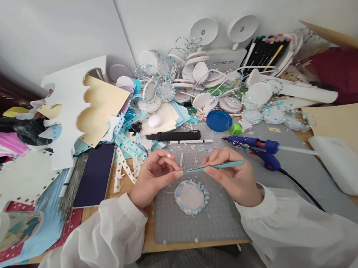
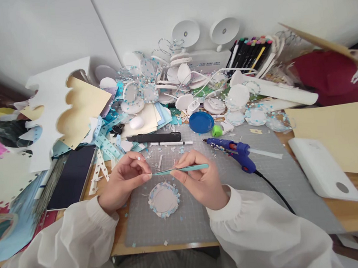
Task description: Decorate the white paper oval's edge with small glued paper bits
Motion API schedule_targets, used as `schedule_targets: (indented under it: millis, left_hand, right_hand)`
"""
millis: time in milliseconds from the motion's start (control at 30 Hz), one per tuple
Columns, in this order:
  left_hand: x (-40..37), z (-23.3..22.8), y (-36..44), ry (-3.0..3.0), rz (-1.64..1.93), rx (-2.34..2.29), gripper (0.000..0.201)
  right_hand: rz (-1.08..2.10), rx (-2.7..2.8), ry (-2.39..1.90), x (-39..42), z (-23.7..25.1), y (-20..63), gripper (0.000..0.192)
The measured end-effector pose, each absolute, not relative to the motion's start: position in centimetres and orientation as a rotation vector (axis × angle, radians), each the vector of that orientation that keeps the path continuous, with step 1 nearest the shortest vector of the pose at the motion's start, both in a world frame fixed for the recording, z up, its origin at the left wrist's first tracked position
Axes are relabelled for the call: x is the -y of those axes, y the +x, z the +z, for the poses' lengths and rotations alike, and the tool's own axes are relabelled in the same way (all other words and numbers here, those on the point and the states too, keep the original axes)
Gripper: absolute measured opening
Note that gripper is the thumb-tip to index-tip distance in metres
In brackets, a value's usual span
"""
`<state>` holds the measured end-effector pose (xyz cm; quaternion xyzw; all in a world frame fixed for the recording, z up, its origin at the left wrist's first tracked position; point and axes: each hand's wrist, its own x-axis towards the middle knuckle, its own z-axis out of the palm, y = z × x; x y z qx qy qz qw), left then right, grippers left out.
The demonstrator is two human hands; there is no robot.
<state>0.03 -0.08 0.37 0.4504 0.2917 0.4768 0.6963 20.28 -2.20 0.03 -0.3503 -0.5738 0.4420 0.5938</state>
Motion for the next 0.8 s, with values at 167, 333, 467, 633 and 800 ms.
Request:
schedule_targets:
  millis: [167, 333, 467, 633, 800]
  left_hand:
    - [0.07, 0.40, -0.01, 1.020, 1.049, -0.651, 0.031]
    - [0.10, 0.37, -0.08, 1.014, 1.034, -0.640, 0.028]
    - [0.16, 0.35, -0.15, 1.003, 1.029, -0.653, 0.028]
    - [0.26, 0.42, -0.24, 1.092, 1.050, -0.771, 0.013]
    - [0.35, 0.59, -0.12, 1.140, 1.012, -0.859, 0.017]
  right_hand:
    - [1.062, 1.295, -0.800, 1.98, -0.41, 20.32, 0.010]
    - [1.034, 1.345, -0.825, 2.00, -0.09, 20.24, 0.008]
    - [1.035, 1.352, -0.812, 1.96, -0.10, 20.22, 0.009]
    - [1.077, 1.245, -0.785, 1.54, -0.44, 20.33, 0.012]
    - [1.178, 1.191, -0.787, 1.28, -0.04, 20.43, 0.017]
